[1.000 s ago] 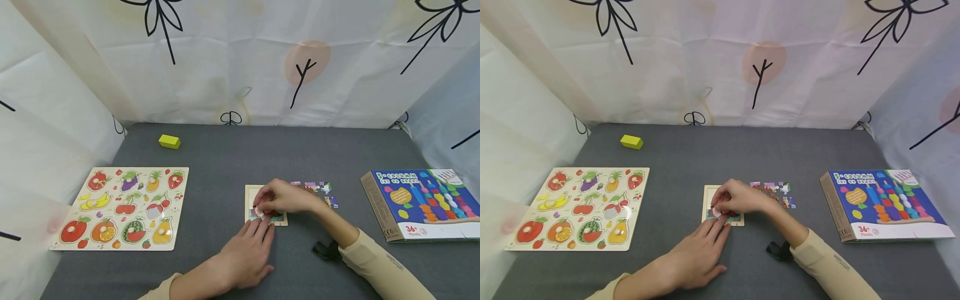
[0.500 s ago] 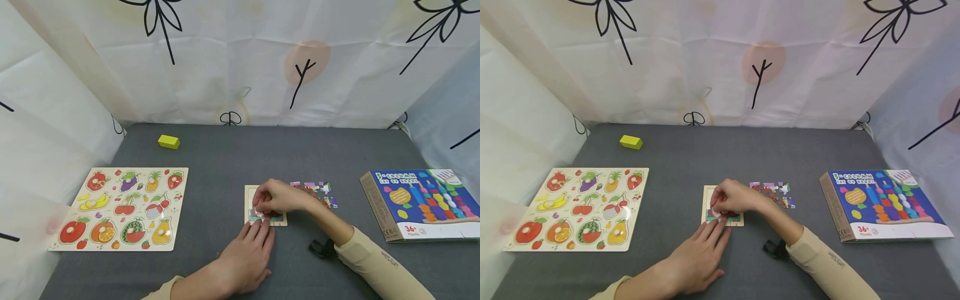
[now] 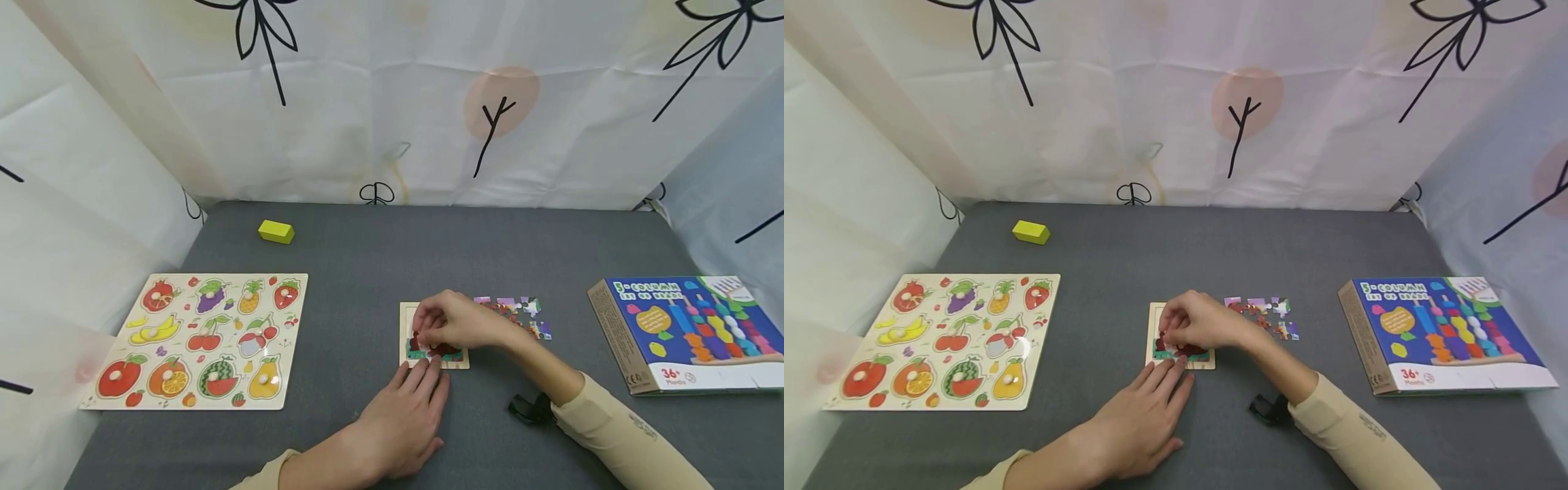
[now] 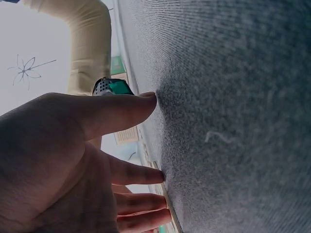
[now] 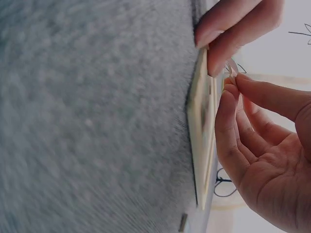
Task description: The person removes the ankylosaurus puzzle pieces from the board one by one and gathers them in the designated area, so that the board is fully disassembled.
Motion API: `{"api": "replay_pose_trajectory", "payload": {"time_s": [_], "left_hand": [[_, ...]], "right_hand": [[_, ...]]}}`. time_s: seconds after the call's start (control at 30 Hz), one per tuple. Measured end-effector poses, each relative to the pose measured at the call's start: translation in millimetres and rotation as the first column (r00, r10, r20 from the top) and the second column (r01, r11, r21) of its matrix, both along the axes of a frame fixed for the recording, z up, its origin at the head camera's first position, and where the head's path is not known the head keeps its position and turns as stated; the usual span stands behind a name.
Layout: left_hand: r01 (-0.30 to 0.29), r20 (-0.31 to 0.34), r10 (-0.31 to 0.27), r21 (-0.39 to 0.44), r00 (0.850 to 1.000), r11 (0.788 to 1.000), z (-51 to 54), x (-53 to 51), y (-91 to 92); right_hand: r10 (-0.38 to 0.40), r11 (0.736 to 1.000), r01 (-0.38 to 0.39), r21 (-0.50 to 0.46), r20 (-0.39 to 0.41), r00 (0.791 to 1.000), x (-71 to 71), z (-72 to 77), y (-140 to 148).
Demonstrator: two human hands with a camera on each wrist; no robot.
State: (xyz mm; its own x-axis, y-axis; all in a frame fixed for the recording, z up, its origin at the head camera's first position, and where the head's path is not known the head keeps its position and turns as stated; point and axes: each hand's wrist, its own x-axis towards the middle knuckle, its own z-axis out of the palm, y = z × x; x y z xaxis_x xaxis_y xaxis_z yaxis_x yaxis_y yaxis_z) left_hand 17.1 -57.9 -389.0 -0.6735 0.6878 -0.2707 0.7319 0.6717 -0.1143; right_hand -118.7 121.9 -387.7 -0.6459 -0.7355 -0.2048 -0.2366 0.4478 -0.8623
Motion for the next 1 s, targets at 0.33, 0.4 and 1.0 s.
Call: {"api": "replay_pose_trajectory", "payload": {"time_s": [0.33, 0.4, 1.0], "left_hand": [[0.001, 0.024, -0.002, 0.013, 1.0, 1.0, 1.3, -3.1, 0.3], [0.002, 0.019, -0.002, 0.022, 1.0, 1.0, 1.6, -3.2, 0.1], [-0.004, 0.074, 0.001, 0.053, 0.997, 0.999, 1.9, -6.9, -1.7]], "right_hand": [[-0.057, 0.998, 0.057, 0.004, -0.053, 0.997, 3.7, 7.4, 30], [-0.067, 0.998, 0.067, 0.005, -0.061, 0.996, 5.3, 7.2, 38], [-0.13, 0.991, 0.13, 0.021, -0.031, 0.991, 26.7, 9.9, 94]]}}
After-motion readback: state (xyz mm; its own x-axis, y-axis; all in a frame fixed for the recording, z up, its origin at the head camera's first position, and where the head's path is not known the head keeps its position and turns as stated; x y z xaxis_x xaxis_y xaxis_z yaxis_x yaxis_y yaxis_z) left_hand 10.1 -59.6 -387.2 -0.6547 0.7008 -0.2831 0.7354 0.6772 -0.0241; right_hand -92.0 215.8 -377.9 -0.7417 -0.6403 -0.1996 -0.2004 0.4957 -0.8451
